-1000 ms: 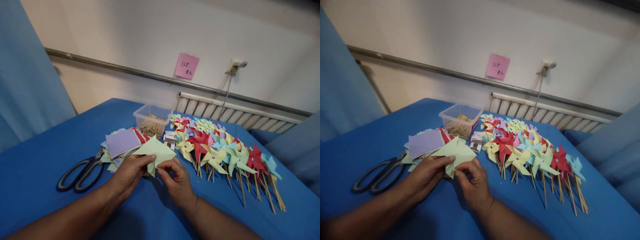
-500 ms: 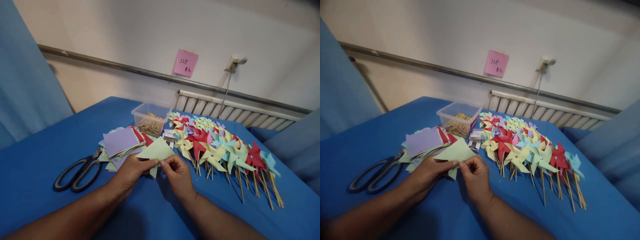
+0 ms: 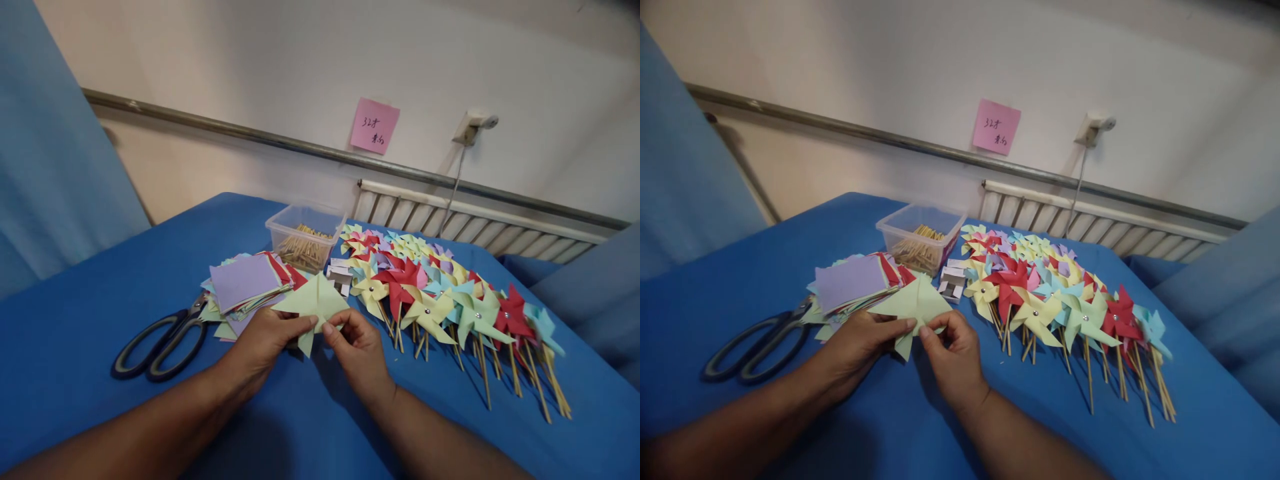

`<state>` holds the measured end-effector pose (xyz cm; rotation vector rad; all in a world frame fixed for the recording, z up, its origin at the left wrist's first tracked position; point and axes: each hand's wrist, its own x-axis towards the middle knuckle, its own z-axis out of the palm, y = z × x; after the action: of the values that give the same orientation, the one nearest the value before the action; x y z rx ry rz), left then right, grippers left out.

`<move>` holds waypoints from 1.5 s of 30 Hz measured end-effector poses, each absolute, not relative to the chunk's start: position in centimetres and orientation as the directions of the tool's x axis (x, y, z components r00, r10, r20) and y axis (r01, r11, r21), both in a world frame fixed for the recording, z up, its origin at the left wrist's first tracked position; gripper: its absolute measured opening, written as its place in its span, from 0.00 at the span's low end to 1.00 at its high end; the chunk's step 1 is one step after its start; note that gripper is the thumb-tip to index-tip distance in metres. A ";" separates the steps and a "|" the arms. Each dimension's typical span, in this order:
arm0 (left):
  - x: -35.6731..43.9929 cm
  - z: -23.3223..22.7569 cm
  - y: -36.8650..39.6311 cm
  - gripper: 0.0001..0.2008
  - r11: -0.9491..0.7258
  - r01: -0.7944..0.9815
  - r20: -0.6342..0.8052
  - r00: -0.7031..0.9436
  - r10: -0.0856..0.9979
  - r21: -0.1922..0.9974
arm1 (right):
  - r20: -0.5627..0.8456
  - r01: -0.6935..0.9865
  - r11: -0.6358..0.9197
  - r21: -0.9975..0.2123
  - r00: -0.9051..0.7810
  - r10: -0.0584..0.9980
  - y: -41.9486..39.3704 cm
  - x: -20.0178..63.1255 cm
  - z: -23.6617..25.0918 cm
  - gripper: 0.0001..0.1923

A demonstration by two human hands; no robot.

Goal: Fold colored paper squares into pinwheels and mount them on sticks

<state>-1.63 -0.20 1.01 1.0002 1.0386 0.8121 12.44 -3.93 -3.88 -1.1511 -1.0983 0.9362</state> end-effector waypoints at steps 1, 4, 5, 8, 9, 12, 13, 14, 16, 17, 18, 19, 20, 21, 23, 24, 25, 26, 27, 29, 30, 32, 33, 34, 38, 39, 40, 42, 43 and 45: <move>-1.6 1.1 -0.2 0.08 0.345 -0.085 -0.305 0.305 0.902 0.935 | 0.176 -0.019 0.185 -0.983 0.222 0.959 -4.0 12.4 -3.8 0.11; -1.6 1.2 -0.2 0.08 0.360 -0.087 -0.324 0.282 0.903 0.929 | 0.180 -0.019 0.190 -0.982 0.241 0.954 -4.0 12.4 -3.7 0.11; -1.6 1.3 -0.2 0.08 0.369 -0.085 -0.332 0.282 0.900 0.926 | 0.177 -0.017 0.187 -0.982 0.248 0.952 -4.0 12.4 -3.7 0.11; -1.5 1.4 -0.2 0.08 0.370 -0.088 -0.333 0.284 0.899 0.925 | 0.169 -0.007 0.177 -0.984 0.261 0.951 -3.9 12.4 -3.7 0.10; -1.5 1.5 -0.2 0.07 0.362 -0.097 -0.323 0.280 0.904 0.927 | 0.168 -0.004 0.175 -0.985 0.260 0.951 -3.9 12.4 -3.7 0.10; -1.4 1.4 -0.2 0.07 0.346 -0.117 -0.304 0.273 0.912 0.931 | 0.165 0.000 0.171 -0.985 0.260 0.951 -3.9 12.4 -3.8 0.11; -1.4 1.3 -0.2 0.07 0.349 -0.108 -0.309 0.276 0.910 0.931 | 0.163 -0.001 0.169 -0.986 0.261 0.952 -3.9 12.4 -3.8 0.11; -1.5 1.2 -0.2 0.08 0.354 -0.089 -0.317 0.283 0.905 0.931 | 0.160 -0.004 0.167 -0.986 0.262 0.952 -4.0 12.3 -3.8 0.11; -1.6 1.0 0.0 0.10 0.363 -0.042 -0.336 0.291 0.896 0.931 | 0.158 -0.017 0.168 -0.986 0.264 0.951 -4.1 12.2 -3.8 0.12; -1.7 1.0 0.0 0.10 0.365 -0.026 -0.341 0.297 0.892 0.931 | 0.159 -0.035 0.175 -0.984 0.270 0.950 -4.1 12.2 -3.7 0.11; -1.7 0.9 0.1 0.10 0.364 -0.017 -0.341 0.306 0.889 0.931 | 0.159 -0.067 0.184 -0.981 0.278 0.947 -4.1 12.3 -3.7 0.11; -1.8 1.0 0.2 0.10 0.361 -0.014 -0.338 0.320 0.885 0.932 | 0.157 -0.113 0.195 -0.974 0.286 0.945 -4.1 12.4 -3.6 0.12; -1.8 1.0 0.2 0.09 0.358 -0.013 -0.333 0.335 0.881 0.934 | 0.154 -0.162 0.209 -0.964 0.298 0.942 -4.1 12.6 -3.5 0.15; -1.9 1.2 0.2 0.09 0.355 -0.007 -0.329 0.352 0.876 0.935 | 0.147 -0.210 0.219 -0.953 0.311 0.939 -4.0 12.8 -3.4 0.19; -2.0 1.4 0.2 0.09 0.356 0.027 -0.338 0.393 0.855 0.934 | 0.111 -0.298 0.203 -0.933 0.298 0.948 -3.7 13.3 -3.3 0.24; -2.0 1.5 0.2 0.09 0.357 0.053 -0.345 0.416 0.841 0.933 | 0.080 -0.339 0.169 -0.926 0.262 0.962 -3.5 13.6 -3.3 0.24; -2.1 1.5 0.2 0.09 0.351 0.080 -0.349 0.441 0.827 0.933 | 0.042 -0.380 0.119 -0.917 0.203 0.978 -3.3 13.8 -3.3 0.24; -2.1 1.5 0.1 0.10 0.338 0.106 -0.347 0.467 0.814 0.935 | 0.003 -0.420 0.056 -0.906 0.125 0.992 -3.2 13.9 -3.4 0.25; -2.1 1.6 0.1 0.10 0.320 0.131 -0.342 0.491 0.801 0.938 | -0.032 -0.451 -0.010 -0.893 0.041 0.999 -3.1 14.0 -3.4 0.26; -2.2 1.6 0.0 0.12 0.276 0.185 -0.332 0.524 0.784 0.943 | -0.073 -0.481 -0.098 -0.871 -0.072 0.995 -3.1 14.0 -3.5 0.29; -2.2 1.7 -0.1 0.13 0.253 0.208 -0.326 0.537 0.778 0.945 | -0.079 -0.487 -0.116 -0.866 -0.097 0.992 -3.2 13.9 -3.5 0.31; -2.2 1.8 -0.2 0.15 0.205 0.223 -0.298 0.575 0.762 0.953 | -0.070 -0.484 -0.114 -0.868 -0.108 0.992 -3.3 13.7 -3.4 0.36; -2.3 1.8 -0.2 0.15 0.184 0.215 -0.278 0.600 0.750 0.959 | -0.059 -0.478 -0.103 -0.872 -0.107 0.993 -3.4 13.7 -3.3 0.38; -2.3 1.9 -0.1 0.15 0.168 0.204 -0.260 0.624 0.737 0.964 | -0.048 -0.467 -0.093 -0.879 -0.108 0.993 -3.4 13.7 -3.3 0.38; -2.3 1.5 0.1 0.12 0.141 0.192 -0.231 0.625 0.746 0.971 | -0.023 -0.423 -0.058 -0.904 -0.088 0.996 -3.3 13.5 -3.3 0.37; -2.3 1.4 0.1 0.10 0.141 0.200 -0.234 0.593 0.771 0.970 | -0.018 -0.417 -0.041 -0.908 -0.057 0.998 -3.3 13.4 -3.4 0.37; -2.2 1.3 0.1 0.08 0.151 0.203 -0.240 0.547 0.802 0.967 | -0.012 -0.415 -0.015 -0.910 -0.010 1.000 -3.2 13.2 -3.6 0.36; -2.0 1.0 0.0 0.06 0.220 0.171 -0.274 0.451 0.849 0.960 | 0.006 -0.422 0.056 -0.905 0.120 0.993 -3.0 12.9 -3.8 0.36; -1.8 1.0 -0.1 0.07 0.272 0.112 -0.294 0.420 0.858 0.956 | 0.013 -0.428 0.094 -0.899 0.190 0.982 -2.9 12.7 -4.0 0.35; -1.4 0.9 -0.4 0.11 0.386 -0.069 -0.323 0.428 0.844 0.920 | 0.017 -0.443 0.156 -0.883 0.302 0.953 -2.7 12.5 -4.1 0.34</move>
<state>-1.41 -0.43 0.92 1.0016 0.9499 0.7092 12.48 -2.68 -4.12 -0.9184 -0.6927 1.1226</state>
